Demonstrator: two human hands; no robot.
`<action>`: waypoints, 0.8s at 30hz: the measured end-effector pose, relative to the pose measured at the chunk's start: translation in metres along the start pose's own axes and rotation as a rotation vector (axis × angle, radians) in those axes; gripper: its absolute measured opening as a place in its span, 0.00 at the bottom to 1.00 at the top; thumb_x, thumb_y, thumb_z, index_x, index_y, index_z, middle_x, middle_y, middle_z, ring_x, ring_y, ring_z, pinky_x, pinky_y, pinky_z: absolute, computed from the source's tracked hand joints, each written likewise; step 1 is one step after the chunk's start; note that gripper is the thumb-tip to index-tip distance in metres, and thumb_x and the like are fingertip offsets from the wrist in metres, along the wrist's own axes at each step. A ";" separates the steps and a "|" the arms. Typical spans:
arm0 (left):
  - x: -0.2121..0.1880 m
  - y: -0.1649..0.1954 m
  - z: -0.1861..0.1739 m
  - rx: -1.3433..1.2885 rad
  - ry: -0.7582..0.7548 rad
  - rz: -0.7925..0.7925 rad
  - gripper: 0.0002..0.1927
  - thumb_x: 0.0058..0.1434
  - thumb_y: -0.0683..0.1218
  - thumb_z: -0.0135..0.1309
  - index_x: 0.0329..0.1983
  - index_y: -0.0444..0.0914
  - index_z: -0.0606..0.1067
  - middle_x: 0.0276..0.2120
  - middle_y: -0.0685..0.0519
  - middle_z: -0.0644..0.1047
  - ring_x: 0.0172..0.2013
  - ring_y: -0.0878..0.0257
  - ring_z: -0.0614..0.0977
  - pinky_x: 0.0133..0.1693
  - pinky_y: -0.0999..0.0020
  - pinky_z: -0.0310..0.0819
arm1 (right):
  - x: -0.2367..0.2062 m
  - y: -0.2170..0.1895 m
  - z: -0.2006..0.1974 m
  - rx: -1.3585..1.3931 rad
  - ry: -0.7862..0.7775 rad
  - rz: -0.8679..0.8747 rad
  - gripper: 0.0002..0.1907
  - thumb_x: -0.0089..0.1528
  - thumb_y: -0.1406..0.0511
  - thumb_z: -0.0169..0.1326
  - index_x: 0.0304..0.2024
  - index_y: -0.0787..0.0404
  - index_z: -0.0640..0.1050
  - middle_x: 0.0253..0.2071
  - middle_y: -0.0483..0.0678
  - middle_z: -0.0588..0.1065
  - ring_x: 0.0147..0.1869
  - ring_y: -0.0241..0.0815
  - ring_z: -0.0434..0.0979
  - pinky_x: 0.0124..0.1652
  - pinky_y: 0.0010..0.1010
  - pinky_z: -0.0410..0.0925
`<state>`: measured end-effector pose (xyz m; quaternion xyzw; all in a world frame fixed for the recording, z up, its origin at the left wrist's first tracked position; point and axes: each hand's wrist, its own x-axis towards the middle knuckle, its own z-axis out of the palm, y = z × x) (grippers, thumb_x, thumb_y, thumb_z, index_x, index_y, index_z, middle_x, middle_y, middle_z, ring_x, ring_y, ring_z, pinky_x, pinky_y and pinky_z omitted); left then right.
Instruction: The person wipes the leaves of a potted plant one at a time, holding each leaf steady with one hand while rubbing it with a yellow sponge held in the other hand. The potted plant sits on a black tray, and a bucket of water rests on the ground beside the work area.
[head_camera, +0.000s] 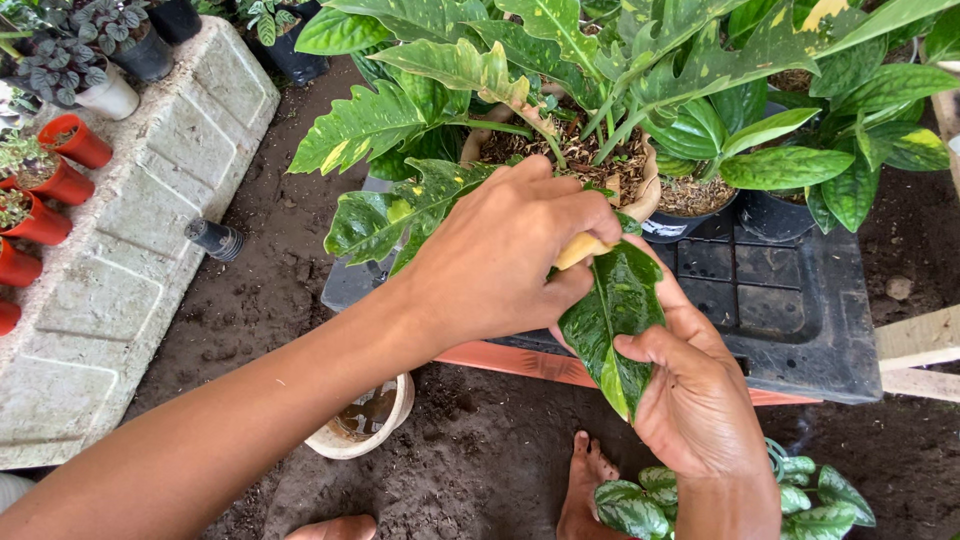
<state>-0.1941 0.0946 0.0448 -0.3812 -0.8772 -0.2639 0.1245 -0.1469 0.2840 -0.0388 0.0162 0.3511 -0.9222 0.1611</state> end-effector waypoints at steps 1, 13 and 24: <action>-0.001 0.000 0.001 0.056 -0.024 -0.013 0.14 0.46 0.36 0.59 0.38 0.37 0.78 0.27 0.49 0.81 0.32 0.54 0.77 0.38 0.54 0.73 | 0.000 0.000 0.001 -0.002 -0.010 -0.007 0.43 0.53 0.81 0.40 0.74 0.65 0.63 0.62 0.54 0.73 0.61 0.42 0.76 0.60 0.37 0.70; -0.015 -0.003 0.004 -0.097 -0.129 0.037 0.31 0.48 0.37 0.58 0.57 0.39 0.69 0.37 0.55 0.86 0.38 0.57 0.77 0.44 0.59 0.73 | 0.002 0.003 -0.008 0.015 -0.019 -0.007 0.43 0.55 0.80 0.40 0.75 0.64 0.63 0.60 0.54 0.74 0.59 0.42 0.77 0.58 0.37 0.70; -0.034 0.006 0.006 -0.184 -0.097 0.056 0.37 0.52 0.37 0.57 0.67 0.41 0.65 0.43 0.55 0.85 0.35 0.63 0.77 0.49 0.63 0.70 | 0.000 0.001 -0.010 0.157 -0.249 -0.035 0.42 0.59 0.81 0.41 0.77 0.62 0.59 0.66 0.56 0.70 0.62 0.43 0.77 0.58 0.36 0.72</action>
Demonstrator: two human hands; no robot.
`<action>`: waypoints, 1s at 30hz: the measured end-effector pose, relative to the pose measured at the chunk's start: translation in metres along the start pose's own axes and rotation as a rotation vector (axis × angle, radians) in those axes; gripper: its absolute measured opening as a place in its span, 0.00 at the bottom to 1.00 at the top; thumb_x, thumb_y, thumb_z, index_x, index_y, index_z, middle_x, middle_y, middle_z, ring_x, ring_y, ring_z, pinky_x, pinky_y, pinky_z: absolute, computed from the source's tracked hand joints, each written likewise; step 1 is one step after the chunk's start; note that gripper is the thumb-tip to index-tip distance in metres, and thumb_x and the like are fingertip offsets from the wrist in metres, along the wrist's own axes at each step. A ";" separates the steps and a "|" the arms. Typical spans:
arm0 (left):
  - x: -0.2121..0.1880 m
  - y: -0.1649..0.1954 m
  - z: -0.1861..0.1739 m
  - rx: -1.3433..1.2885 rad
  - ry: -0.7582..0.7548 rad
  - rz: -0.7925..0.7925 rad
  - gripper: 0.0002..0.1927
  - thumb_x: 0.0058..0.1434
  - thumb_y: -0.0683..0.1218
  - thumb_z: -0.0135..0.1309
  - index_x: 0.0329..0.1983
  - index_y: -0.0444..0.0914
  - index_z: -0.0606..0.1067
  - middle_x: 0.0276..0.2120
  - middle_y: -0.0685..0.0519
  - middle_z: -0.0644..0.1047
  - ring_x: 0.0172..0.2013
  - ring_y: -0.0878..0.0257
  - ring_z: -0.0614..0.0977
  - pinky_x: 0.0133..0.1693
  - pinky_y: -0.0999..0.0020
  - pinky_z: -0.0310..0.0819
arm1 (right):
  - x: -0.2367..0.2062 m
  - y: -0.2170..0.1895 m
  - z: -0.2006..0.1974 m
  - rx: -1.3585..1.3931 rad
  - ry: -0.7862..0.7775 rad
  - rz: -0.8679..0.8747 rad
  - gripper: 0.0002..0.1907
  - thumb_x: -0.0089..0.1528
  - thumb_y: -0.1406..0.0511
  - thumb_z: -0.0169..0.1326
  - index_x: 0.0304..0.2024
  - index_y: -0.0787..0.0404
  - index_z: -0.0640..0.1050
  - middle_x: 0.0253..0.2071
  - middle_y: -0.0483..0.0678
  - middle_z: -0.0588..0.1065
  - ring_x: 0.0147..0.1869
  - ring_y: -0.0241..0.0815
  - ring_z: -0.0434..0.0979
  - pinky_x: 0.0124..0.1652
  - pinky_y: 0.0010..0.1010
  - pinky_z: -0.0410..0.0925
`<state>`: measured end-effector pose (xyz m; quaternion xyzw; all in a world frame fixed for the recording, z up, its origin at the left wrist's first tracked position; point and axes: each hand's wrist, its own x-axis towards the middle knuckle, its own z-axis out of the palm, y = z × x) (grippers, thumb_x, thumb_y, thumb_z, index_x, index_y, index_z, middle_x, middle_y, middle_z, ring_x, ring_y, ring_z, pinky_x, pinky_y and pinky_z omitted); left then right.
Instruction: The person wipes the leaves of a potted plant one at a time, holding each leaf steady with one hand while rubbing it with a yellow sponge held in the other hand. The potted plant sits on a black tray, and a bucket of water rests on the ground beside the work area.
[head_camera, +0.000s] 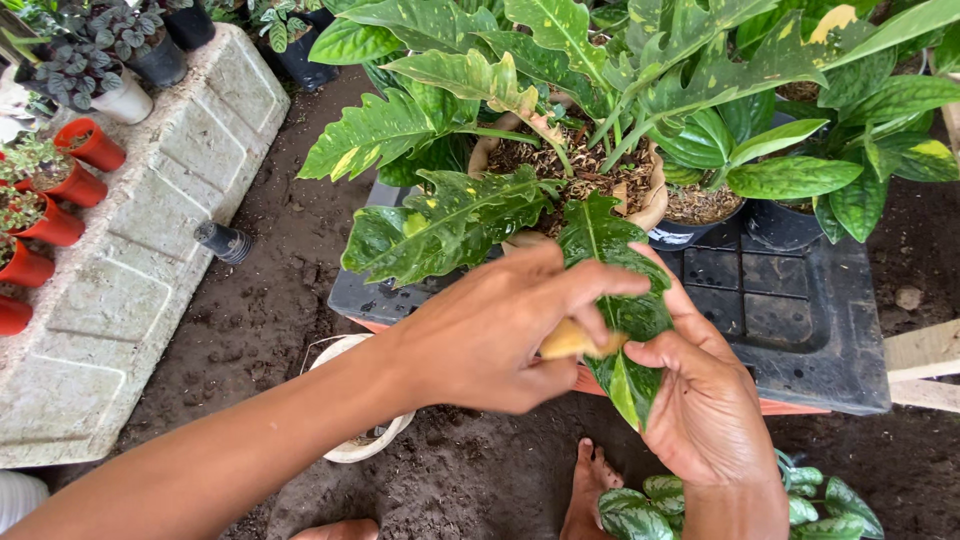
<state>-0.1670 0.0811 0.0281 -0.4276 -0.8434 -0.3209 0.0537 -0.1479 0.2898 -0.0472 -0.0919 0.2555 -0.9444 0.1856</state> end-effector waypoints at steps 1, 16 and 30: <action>-0.003 0.003 -0.001 -0.047 0.007 0.004 0.37 0.52 0.38 0.59 0.68 0.42 0.64 0.42 0.55 0.85 0.35 0.63 0.77 0.51 0.63 0.71 | 0.000 0.000 0.000 -0.008 0.012 -0.012 0.42 0.59 0.81 0.41 0.77 0.62 0.59 0.66 0.57 0.70 0.60 0.44 0.77 0.57 0.37 0.72; -0.016 0.016 0.024 0.166 0.209 -0.009 0.43 0.59 0.41 0.64 0.76 0.39 0.58 0.44 0.57 0.84 0.35 0.61 0.70 0.43 0.64 0.65 | 0.002 0.001 0.005 -0.030 0.171 0.026 0.40 0.61 0.78 0.41 0.78 0.62 0.58 0.64 0.56 0.71 0.63 0.46 0.75 0.58 0.39 0.72; -0.018 0.027 0.031 0.079 0.132 -0.087 0.45 0.57 0.42 0.62 0.77 0.37 0.57 0.39 0.56 0.83 0.36 0.60 0.73 0.45 0.63 0.69 | 0.000 0.004 0.005 0.096 0.142 0.021 0.38 0.64 0.75 0.41 0.78 0.62 0.57 0.62 0.57 0.71 0.64 0.49 0.76 0.60 0.43 0.72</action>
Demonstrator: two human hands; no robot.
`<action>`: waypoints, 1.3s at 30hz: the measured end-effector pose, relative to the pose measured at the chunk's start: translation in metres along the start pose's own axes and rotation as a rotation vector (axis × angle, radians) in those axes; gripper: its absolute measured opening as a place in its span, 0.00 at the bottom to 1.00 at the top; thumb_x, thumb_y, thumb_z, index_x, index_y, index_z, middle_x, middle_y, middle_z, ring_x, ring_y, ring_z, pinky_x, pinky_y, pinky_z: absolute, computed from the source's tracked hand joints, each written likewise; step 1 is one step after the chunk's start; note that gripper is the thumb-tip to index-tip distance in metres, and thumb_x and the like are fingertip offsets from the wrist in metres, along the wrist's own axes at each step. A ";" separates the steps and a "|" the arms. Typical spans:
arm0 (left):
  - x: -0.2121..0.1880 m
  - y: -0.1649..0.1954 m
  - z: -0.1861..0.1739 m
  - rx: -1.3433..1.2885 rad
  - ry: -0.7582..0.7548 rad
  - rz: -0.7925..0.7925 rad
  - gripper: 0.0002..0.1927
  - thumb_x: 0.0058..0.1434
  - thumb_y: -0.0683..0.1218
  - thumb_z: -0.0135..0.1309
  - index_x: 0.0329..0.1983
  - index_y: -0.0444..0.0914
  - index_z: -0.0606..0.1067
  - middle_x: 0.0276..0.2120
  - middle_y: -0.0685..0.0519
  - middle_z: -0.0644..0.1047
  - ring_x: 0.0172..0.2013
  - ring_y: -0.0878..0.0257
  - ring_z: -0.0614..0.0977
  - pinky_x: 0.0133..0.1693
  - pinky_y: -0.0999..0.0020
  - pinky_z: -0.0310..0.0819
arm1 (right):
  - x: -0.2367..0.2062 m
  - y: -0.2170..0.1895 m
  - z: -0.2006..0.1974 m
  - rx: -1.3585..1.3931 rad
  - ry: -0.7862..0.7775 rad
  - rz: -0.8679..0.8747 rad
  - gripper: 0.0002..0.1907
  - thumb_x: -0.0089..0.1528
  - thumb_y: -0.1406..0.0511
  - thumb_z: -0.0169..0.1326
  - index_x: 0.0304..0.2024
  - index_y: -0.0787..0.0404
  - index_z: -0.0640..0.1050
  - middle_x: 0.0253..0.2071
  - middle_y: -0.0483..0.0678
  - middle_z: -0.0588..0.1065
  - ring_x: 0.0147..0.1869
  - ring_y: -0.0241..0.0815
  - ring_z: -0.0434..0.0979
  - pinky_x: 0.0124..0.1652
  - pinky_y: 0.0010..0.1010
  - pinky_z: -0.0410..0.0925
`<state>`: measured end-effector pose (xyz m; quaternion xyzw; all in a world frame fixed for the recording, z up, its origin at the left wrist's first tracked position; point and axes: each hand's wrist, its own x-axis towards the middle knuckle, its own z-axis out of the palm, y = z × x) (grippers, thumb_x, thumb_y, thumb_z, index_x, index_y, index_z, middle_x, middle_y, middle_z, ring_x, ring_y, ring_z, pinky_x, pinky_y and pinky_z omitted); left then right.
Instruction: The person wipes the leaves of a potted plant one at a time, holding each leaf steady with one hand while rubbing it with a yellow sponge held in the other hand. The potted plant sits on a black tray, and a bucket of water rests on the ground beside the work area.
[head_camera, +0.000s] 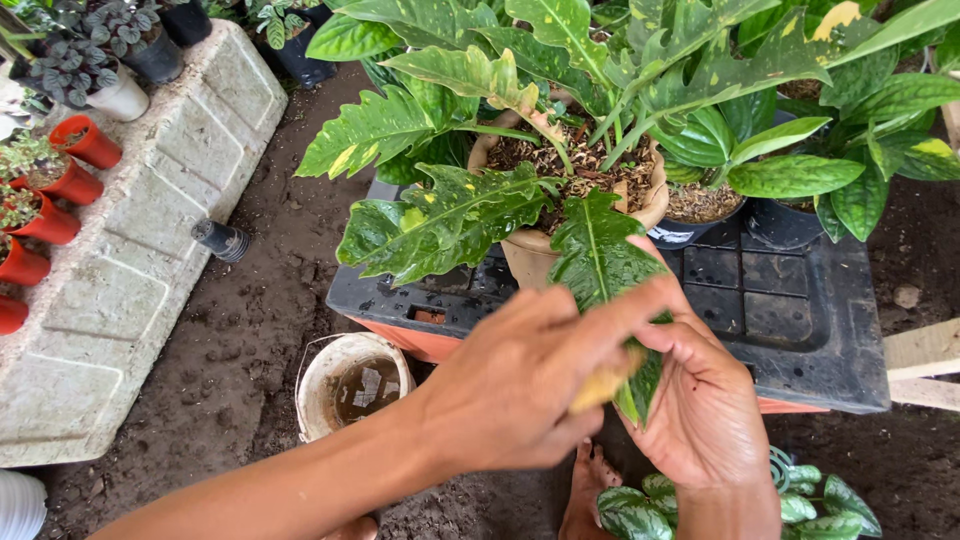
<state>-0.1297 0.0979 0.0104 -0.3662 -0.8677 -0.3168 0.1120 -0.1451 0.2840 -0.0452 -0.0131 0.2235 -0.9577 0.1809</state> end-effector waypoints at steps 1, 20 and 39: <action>-0.003 0.003 -0.001 -0.083 -0.027 0.038 0.46 0.55 0.41 0.61 0.77 0.36 0.56 0.39 0.57 0.84 0.37 0.60 0.74 0.48 0.64 0.70 | -0.001 -0.001 -0.001 0.072 -0.099 0.006 0.36 0.66 0.75 0.41 0.78 0.62 0.57 0.64 0.59 0.70 0.64 0.50 0.76 0.59 0.43 0.72; 0.013 -0.002 0.012 -0.182 0.077 -0.056 0.50 0.54 0.37 0.59 0.79 0.37 0.50 0.47 0.52 0.84 0.44 0.57 0.79 0.58 0.63 0.73 | -0.010 -0.005 -0.008 0.187 -0.039 0.043 0.21 0.72 0.64 0.45 0.65 0.66 0.69 0.58 0.63 0.72 0.60 0.57 0.77 0.57 0.48 0.73; 0.030 -0.009 0.013 -0.148 0.165 -0.068 0.48 0.57 0.36 0.58 0.77 0.38 0.49 0.49 0.49 0.83 0.50 0.57 0.82 0.60 0.63 0.72 | -0.005 -0.007 0.012 0.187 -0.026 0.016 0.32 0.67 0.71 0.44 0.76 0.66 0.60 0.61 0.58 0.72 0.61 0.50 0.79 0.58 0.41 0.74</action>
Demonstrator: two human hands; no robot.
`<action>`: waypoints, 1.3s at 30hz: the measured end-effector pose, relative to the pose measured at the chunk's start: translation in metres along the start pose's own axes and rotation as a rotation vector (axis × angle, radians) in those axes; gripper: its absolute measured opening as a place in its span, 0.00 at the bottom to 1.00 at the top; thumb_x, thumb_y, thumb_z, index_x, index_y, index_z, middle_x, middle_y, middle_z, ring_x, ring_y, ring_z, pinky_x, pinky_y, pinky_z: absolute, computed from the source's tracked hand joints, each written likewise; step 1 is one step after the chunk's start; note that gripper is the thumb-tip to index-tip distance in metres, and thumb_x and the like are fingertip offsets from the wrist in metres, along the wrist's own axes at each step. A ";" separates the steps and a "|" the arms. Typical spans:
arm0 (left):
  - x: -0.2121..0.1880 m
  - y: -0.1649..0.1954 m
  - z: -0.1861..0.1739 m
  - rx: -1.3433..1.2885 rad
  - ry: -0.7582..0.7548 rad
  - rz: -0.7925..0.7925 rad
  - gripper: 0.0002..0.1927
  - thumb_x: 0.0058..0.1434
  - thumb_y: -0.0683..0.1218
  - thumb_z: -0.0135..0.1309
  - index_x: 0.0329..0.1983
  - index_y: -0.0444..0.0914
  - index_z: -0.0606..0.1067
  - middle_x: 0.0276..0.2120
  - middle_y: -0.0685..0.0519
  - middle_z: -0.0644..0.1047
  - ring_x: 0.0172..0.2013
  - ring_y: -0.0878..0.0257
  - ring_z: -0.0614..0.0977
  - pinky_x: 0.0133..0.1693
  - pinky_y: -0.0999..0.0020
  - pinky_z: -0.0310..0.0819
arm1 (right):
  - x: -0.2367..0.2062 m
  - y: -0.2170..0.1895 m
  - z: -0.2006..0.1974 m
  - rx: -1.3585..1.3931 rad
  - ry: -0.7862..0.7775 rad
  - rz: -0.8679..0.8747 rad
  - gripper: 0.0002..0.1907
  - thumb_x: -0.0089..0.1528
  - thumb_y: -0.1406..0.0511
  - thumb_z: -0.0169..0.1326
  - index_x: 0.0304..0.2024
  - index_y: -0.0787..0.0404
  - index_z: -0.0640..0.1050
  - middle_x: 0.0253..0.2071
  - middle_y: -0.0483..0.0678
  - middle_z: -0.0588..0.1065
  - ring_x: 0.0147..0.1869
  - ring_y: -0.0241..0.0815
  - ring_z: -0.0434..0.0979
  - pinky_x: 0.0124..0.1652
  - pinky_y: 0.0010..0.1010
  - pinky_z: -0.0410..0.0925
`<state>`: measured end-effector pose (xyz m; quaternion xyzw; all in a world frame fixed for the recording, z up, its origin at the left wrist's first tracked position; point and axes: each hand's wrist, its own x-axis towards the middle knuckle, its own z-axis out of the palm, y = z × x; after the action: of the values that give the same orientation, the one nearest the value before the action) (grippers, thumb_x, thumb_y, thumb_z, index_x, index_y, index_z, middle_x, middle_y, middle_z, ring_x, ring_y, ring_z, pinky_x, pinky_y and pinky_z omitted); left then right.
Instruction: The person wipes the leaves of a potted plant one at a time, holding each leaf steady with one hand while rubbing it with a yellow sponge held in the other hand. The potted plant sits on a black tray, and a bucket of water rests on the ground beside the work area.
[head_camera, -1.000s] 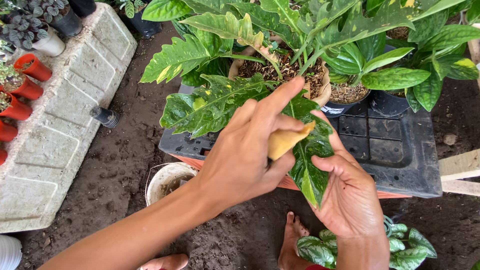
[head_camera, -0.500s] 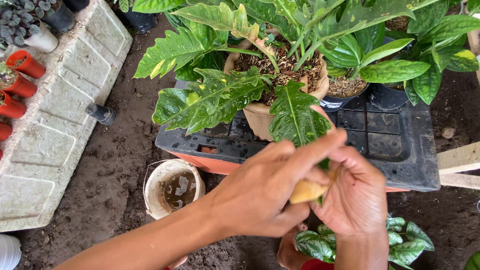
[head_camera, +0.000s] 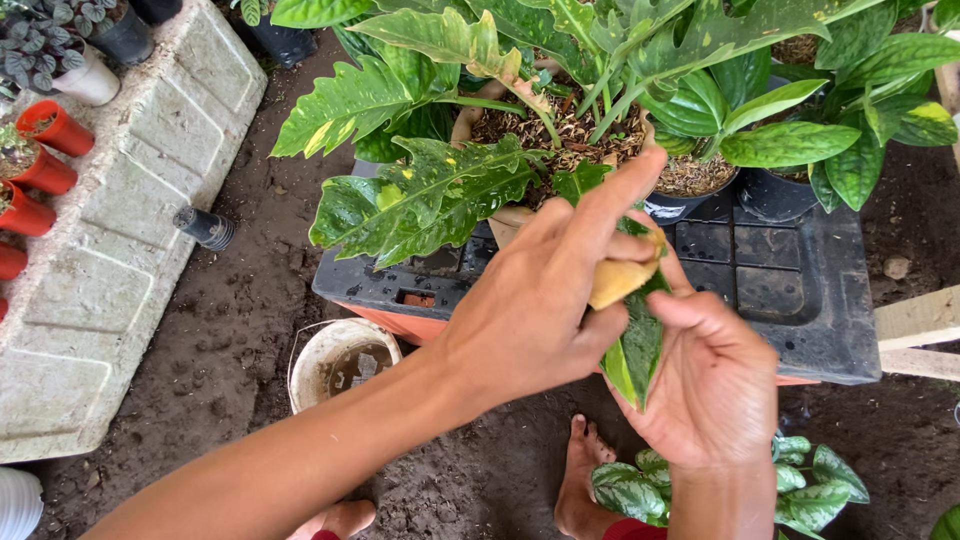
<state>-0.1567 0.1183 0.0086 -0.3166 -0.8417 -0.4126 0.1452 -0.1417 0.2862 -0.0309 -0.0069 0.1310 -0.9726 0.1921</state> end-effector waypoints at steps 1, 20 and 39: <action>-0.003 0.000 0.001 -0.015 -0.016 0.004 0.48 0.56 0.36 0.58 0.78 0.38 0.48 0.50 0.50 0.84 0.48 0.57 0.80 0.59 0.64 0.72 | 0.000 -0.001 0.001 -0.011 0.014 0.006 0.32 0.67 0.67 0.45 0.74 0.66 0.61 0.59 0.57 0.73 0.59 0.50 0.80 0.55 0.41 0.75; -0.020 -0.005 -0.025 0.186 0.028 0.019 0.46 0.57 0.38 0.59 0.76 0.38 0.50 0.49 0.53 0.84 0.48 0.55 0.77 0.59 0.60 0.70 | 0.004 0.000 -0.009 -0.253 0.080 -0.037 0.41 0.61 0.79 0.42 0.78 0.59 0.58 0.66 0.56 0.70 0.64 0.48 0.75 0.60 0.42 0.71; -0.032 -0.007 -0.029 0.115 0.104 0.075 0.43 0.60 0.36 0.57 0.77 0.38 0.54 0.48 0.51 0.84 0.41 0.60 0.76 0.46 0.69 0.76 | 0.009 0.002 -0.006 -0.280 0.125 -0.050 0.42 0.58 0.79 0.40 0.77 0.60 0.59 0.69 0.56 0.67 0.69 0.52 0.71 0.65 0.49 0.66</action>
<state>-0.1371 0.0790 0.0059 -0.3170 -0.8428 -0.3739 0.2221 -0.1495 0.2828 -0.0376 0.0238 0.2770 -0.9478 0.1564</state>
